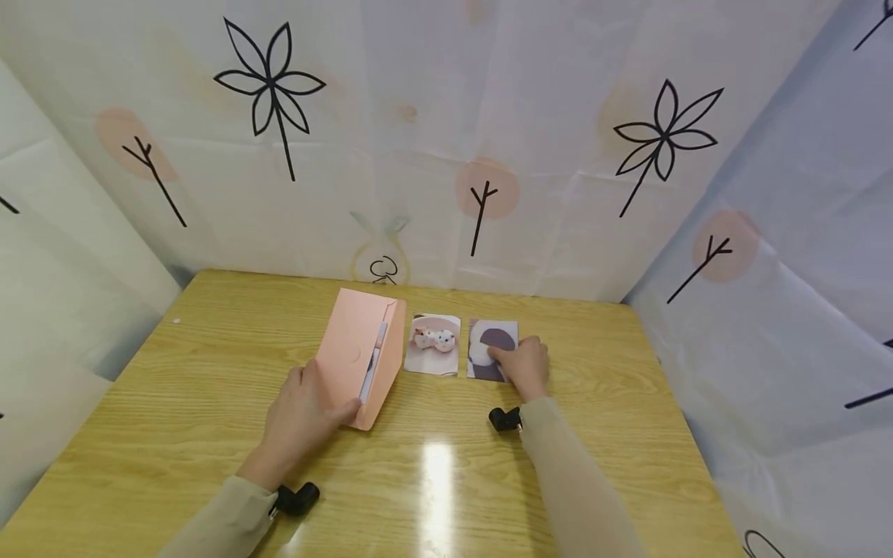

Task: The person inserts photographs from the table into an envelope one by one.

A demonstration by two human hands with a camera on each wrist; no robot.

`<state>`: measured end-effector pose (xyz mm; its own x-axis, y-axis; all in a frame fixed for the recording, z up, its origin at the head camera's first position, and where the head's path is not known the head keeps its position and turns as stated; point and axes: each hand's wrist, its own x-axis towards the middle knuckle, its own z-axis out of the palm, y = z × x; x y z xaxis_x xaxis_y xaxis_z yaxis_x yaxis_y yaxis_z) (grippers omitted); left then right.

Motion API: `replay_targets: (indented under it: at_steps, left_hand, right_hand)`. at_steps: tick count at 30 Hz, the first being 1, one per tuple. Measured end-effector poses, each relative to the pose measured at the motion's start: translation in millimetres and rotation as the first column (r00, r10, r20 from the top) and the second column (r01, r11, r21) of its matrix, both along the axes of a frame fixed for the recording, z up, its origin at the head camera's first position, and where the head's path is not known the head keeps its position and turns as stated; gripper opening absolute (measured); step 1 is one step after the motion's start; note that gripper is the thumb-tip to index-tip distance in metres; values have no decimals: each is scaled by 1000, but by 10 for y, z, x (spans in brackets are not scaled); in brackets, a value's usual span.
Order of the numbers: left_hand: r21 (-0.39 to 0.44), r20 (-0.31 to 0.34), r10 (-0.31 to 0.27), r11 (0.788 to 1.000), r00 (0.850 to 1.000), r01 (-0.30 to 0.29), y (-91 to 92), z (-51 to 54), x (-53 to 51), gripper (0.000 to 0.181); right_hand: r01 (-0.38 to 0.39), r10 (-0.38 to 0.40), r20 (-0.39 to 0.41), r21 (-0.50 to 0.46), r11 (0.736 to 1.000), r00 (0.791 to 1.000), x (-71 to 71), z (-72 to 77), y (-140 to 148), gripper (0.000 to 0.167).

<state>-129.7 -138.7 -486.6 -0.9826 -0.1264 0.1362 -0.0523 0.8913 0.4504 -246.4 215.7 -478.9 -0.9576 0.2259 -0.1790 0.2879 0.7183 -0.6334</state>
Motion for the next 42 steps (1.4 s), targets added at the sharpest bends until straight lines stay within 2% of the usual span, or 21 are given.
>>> replay_targets:
  at_steps: [6,9,18,21,26,32,38,42]
  left_hand:
    - [16,6,13,1000,1000,-13,-8,-4,5,100]
    - [23,17,16,1000,1000,-17,-5,-19,9,99]
    - [31,25,4,999,1000,-5,63,22,4,101]
    - [35,32,4,999,999,-5,75,24,8,101]
    - [30,24,-1,1000,1000,1,71,0,13,101]
    - [19,3,-3,1000,1000,3,63,-25,10,99]
    - [22,8,-2,1000,1000,2,60,-33,10,99]
    - [25,15,1,1000,1000,-1,63,-22,16,99]
  right_hand:
    - [-14,14,46,-6,1000,999,-74,-26,-15,74]
    - [-17,18,53,-15,1000,998,-69,-32,-25,75]
    - [14,-13,51,-20,1000,999,-30,-37,9,57]
    - [1,1,43,-57,998,999,1,-36,36,58]
    - [-26,29,17,-131,991,999,74,-15,96,38]
    - [-12,6,-32,-187,982,999,102,-16,136,29]
    - [11,-17,-19,-295,956,1000,108,45,184,37]
    - [-26,18,-29,-292,956,999,130,184,193,38]
